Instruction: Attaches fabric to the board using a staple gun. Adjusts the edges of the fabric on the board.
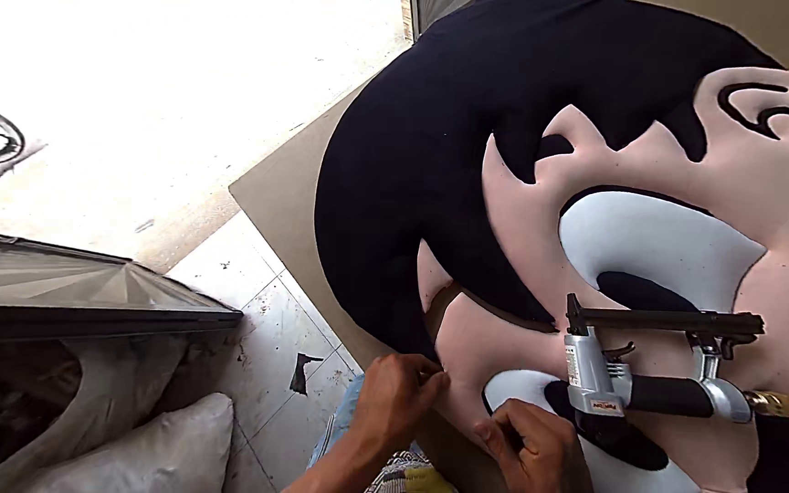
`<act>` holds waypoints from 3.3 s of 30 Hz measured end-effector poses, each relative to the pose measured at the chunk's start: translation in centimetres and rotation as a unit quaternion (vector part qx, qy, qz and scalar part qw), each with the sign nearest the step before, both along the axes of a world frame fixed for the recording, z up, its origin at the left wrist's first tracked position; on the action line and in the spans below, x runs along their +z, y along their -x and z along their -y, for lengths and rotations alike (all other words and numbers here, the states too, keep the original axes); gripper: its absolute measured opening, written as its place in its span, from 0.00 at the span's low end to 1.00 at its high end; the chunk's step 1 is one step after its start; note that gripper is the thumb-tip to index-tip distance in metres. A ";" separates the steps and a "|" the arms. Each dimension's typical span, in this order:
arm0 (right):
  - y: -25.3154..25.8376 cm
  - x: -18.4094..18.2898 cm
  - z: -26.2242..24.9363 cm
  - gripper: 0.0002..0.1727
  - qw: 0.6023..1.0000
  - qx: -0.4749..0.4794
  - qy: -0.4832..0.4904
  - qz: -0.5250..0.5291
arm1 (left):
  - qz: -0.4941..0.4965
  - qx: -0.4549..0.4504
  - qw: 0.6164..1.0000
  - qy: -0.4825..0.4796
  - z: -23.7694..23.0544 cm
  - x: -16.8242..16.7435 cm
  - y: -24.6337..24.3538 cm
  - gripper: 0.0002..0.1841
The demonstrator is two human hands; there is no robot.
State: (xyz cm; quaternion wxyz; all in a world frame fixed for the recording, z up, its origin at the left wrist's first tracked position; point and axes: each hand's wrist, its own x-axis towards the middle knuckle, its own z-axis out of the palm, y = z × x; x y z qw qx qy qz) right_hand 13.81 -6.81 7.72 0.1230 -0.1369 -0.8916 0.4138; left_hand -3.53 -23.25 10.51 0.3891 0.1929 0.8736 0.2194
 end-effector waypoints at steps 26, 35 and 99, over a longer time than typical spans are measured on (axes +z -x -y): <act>0.0 -0.4 -1.7 0.24 0.984 0.018 0.167 -0.056 | 0.195 0.337 0.920 -0.039 -1.8 0.5 -1.1 0.14; -0.1 -0.3 -1.7 0.23 0.985 0.012 0.169 -0.046 | 0.207 0.360 0.909 -0.034 -2.4 0.9 -1.3 0.13; 9.0 2.7 3.3 0.60 0.877 0.165 -0.437 0.116 | 0.455 0.340 0.704 -0.426 4.6 -2.7 -2.7 0.12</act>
